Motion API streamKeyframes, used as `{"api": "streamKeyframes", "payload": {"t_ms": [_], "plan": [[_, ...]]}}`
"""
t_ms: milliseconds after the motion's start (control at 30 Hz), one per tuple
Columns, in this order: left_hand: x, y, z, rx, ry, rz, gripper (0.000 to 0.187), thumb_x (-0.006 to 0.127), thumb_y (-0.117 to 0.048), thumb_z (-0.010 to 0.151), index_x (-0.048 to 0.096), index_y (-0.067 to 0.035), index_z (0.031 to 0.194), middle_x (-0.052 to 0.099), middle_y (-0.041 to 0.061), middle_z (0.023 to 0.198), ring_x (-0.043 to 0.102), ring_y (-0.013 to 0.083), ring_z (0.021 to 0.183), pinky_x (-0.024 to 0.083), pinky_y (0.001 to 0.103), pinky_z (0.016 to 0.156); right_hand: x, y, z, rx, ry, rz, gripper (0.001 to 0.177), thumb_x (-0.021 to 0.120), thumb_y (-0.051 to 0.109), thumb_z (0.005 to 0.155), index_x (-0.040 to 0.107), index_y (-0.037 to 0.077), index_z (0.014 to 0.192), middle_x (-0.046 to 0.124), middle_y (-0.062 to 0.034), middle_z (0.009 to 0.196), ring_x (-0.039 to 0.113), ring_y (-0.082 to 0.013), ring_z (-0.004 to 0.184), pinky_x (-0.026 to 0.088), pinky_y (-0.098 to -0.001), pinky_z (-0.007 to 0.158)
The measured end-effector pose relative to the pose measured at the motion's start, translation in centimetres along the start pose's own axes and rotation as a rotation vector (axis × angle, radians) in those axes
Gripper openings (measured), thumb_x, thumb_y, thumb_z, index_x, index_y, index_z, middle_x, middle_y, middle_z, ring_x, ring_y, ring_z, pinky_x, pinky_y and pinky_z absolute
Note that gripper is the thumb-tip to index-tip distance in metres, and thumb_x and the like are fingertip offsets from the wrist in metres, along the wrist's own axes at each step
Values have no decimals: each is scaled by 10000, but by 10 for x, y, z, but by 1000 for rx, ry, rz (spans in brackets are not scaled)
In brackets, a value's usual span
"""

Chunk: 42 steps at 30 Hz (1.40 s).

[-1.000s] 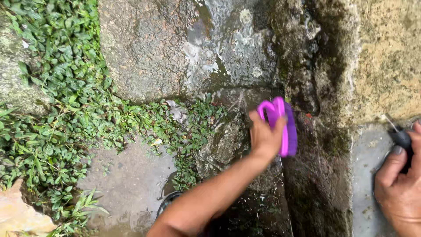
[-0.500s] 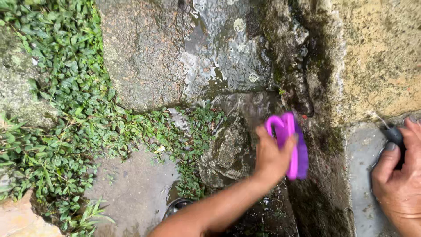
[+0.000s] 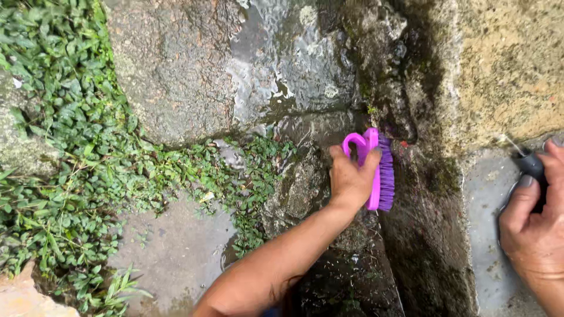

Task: The person cleans concrete outdoor structures by scrubbing them with a purple brush and rinsing them with water from a hose.

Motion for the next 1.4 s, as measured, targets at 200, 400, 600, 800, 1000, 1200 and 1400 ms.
{"api": "streamKeyframes", "payload": {"t_ms": [200, 400, 600, 800, 1000, 1200, 1400], "plan": [[5, 0, -63, -76, 56, -222, 549, 765, -265, 869, 418, -62, 1243, 643, 69, 857, 647, 167, 742, 541, 357, 652, -12, 33, 1, -235, -44, -125, 196, 516, -30, 1119, 527, -124, 1291, 594, -321, 1326, 577, -462, 1270, 465, -476, 1200], [-4, -26, 17, 149, -9, -138, 534, 735, -231, 924, 382, -51, 1283, 658, 105, 990, 688, 173, 796, 597, 312, 657, -6, 32, 11, -216, -27, -135, 252, 513, -55, 1068, 528, -118, 1311, 585, -353, 1315, 574, -492, 1303, 436, -516, 1233], [-8, -26, 9, 170, -85, -144, 653, 745, -254, 898, 338, -39, 1361, 679, 108, 997, 704, 202, 787, 569, 320, 651, -14, 41, 28, -231, -88, -95, 267, 497, -75, 1046, 520, -133, 1306, 583, -379, 1338, 576, -515, 1324, 441, -546, 1212], [-5, -30, -51, 443, 42, -251, 614, 733, -174, 1008, 346, -20, 1460, 602, 182, 1304, 672, 277, 1184, 594, 390, 1004, 12, 58, 83, -263, -128, -166, 152, 573, -46, 1146, 572, -74, 1296, 629, -278, 1403, 603, -398, 1381, 467, -459, 1251], [-15, -109, -12, 507, -34, -133, 564, 781, -188, 900, 457, -11, 1327, 607, 190, 1196, 681, 300, 1086, 583, 426, 935, 14, 80, 97, -273, -118, -130, 169, 596, -34, 1100, 597, -43, 1269, 649, -226, 1415, 616, -373, 1384, 463, -420, 1262], [-20, -147, 38, 474, -161, -132, 546, 754, -214, 930, 452, -8, 1337, 625, 169, 1168, 681, 281, 1018, 574, 441, 907, 16, 75, 98, -266, -95, -111, 198, 571, -85, 1107, 589, -62, 1303, 637, -243, 1441, 583, -385, 1366, 447, -402, 1256], [-17, -142, -9, 534, 63, -115, 566, 687, -169, 943, 377, 3, 1384, 545, 181, 1222, 658, 331, 1089, 575, 459, 896, 7, 91, 115, -249, -141, -132, 190, 594, -48, 1069, 620, -78, 1254, 664, -260, 1332, 645, -409, 1310, 497, -423, 1175]]}}
Point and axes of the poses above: each hand's wrist, its own z-axis towards the middle knuckle, its own x-axis out of the palm, y = z × x, the point moved 10 cm from there along z, towards the middle knuckle
